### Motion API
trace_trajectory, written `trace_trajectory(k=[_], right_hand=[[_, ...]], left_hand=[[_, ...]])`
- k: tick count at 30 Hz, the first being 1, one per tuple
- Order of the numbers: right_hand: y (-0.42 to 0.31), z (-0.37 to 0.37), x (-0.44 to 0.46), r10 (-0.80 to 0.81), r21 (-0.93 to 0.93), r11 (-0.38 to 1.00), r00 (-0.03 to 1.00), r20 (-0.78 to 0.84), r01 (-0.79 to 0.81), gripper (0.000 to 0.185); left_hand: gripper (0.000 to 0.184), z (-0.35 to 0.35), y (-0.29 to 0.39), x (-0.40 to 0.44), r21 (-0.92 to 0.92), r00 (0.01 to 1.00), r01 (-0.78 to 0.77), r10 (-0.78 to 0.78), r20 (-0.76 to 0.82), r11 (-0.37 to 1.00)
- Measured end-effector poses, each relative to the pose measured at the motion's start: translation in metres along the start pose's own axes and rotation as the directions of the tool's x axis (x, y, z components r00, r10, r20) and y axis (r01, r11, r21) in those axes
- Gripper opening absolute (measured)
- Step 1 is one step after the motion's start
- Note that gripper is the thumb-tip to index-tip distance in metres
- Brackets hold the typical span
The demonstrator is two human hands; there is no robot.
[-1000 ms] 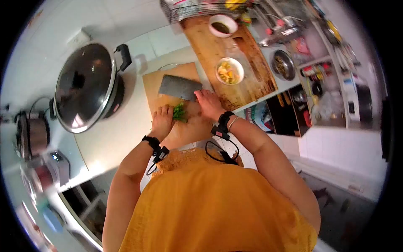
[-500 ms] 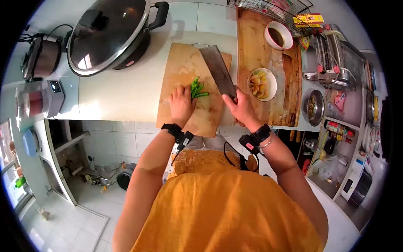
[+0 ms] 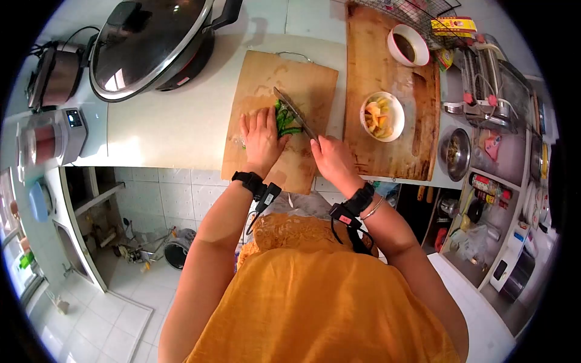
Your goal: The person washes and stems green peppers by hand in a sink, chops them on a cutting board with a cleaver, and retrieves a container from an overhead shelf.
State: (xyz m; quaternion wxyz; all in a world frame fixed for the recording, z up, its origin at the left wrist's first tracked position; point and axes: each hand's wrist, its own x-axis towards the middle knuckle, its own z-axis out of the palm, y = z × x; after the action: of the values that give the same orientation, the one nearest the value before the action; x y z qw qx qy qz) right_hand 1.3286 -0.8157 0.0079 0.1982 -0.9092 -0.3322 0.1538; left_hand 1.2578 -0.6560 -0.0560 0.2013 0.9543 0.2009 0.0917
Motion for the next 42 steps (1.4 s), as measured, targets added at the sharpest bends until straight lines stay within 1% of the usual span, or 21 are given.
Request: trace_trajectory(k=[2,7,9,10,11,12,13,14,15,16,18,19,21,24,27,30,33,36,38,40,42], right_hand=[[-0.001,0.006,0.001,-0.016,0.001,1.000,1.000,0.006,0.016,0.028],[0.004,0.010,0.006,-0.043,0.015,0.999,0.999,0.027,0.043,0.021],[-0.006,0.006,0.010,-0.114,0.110,0.988,0.993,0.039,0.109,0.024],[-0.009,0.006,0.011,-0.114,0.112,0.988,0.993,0.040,0.109,0.024],[-0.012,0.006,0.012,-0.093,0.066,0.994,0.990,0.110,0.086,0.027],[-0.013,0.006,0.013,-0.068,0.019,0.998,0.982,0.177,0.066,0.031],[-0.014,0.005,0.014,-0.067,0.020,0.998,0.982,0.179,0.065,0.031],[-0.014,0.003,0.015,-0.024,0.030,0.999,0.985,0.174,0.019,0.031],[-0.017,0.003,0.017,0.021,0.040,0.999,0.986,0.168,-0.028,0.031],[-0.018,-0.001,0.017,0.021,0.041,0.999,0.985,0.171,-0.029,0.031],[-0.020,-0.008,0.014,-0.039,0.013,0.999,0.990,0.132,0.038,0.032],[-0.020,-0.007,0.012,-0.037,0.013,0.999,0.990,0.134,0.036,0.032],[-0.021,-0.006,0.009,-0.161,0.014,0.987,0.984,0.075,0.161,0.031],[-0.027,-0.009,0.009,-0.123,-0.054,0.990,0.982,0.142,0.132,0.030],[-0.029,-0.014,0.012,-0.144,-0.024,0.988,0.976,0.164,0.149,0.029],[-0.032,-0.015,0.014,-0.126,-0.072,0.987,0.971,0.203,0.143,0.029],[-0.030,-0.012,0.011,-0.129,-0.103,0.983,0.974,0.185,0.149,0.030],[-0.032,-0.013,0.007,-0.126,-0.162,0.974,0.974,0.188,0.157,0.032],[-0.029,-0.011,0.008,-0.130,-0.150,0.976,0.973,0.190,0.160,0.033],[-0.027,-0.012,0.008,-0.135,-0.138,0.977,0.972,0.190,0.162,0.033],[-0.030,-0.018,0.010,-0.134,-0.169,0.970,0.962,0.238,0.177,0.034]], left_hand=[[0.071,0.005,-0.008,0.000,-0.006,0.998,-0.051,0.051,-0.044,0.999],[0.065,0.000,-0.005,0.002,-0.031,0.989,-0.097,0.092,-0.116,0.995],[0.063,0.001,-0.008,0.004,-0.043,0.983,-0.124,0.116,-0.143,0.991],[0.060,0.003,-0.008,0.005,-0.094,0.984,-0.123,0.110,-0.138,0.988],[0.058,0.006,-0.010,0.006,-0.146,0.986,-0.122,0.103,-0.131,0.982],[0.058,0.009,-0.012,0.006,-0.146,0.986,-0.122,0.103,-0.130,0.982],[0.054,0.012,-0.015,0.005,-0.143,0.982,-0.142,0.122,-0.142,0.979],[0.051,0.013,-0.017,0.005,-0.140,0.978,-0.161,0.139,-0.154,0.977],[0.051,0.014,-0.021,0.005,-0.141,0.979,-0.160,0.138,-0.151,0.977],[0.047,0.017,-0.020,0.005,-0.145,0.976,-0.154,0.127,-0.179,0.977],[0.044,0.018,-0.017,0.005,-0.150,0.973,-0.146,0.114,-0.202,0.978],[0.043,0.019,-0.016,0.005,-0.162,0.972,-0.132,0.095,-0.213,0.978],[0.041,0.019,-0.015,0.005,-0.175,0.972,-0.117,0.077,-0.220,0.977],[0.042,0.016,-0.012,0.005,-0.183,0.971,-0.114,0.071,-0.227,0.976],[0.038,0.014,-0.008,0.004,-0.202,0.968,-0.092,0.040,-0.249,0.975],[0.034,0.016,-0.010,0.003,-0.226,0.959,-0.134,0.068,-0.276,0.965],[0.030,0.020,-0.012,0.004,-0.207,0.969,-0.166,0.120,-0.216,0.964],[0.029,0.021,-0.013,0.004,-0.198,0.958,-0.175,0.121,-0.259,0.964],[0.028,0.021,-0.013,0.004,-0.221,0.949,-0.196,0.128,-0.289,0.955],[0.028,0.022,-0.012,0.004,-0.213,0.950,-0.193,0.128,-0.283,0.958],[0.029,0.022,-0.013,0.004,-0.202,0.952,-0.188,0.128,-0.278,0.961]])
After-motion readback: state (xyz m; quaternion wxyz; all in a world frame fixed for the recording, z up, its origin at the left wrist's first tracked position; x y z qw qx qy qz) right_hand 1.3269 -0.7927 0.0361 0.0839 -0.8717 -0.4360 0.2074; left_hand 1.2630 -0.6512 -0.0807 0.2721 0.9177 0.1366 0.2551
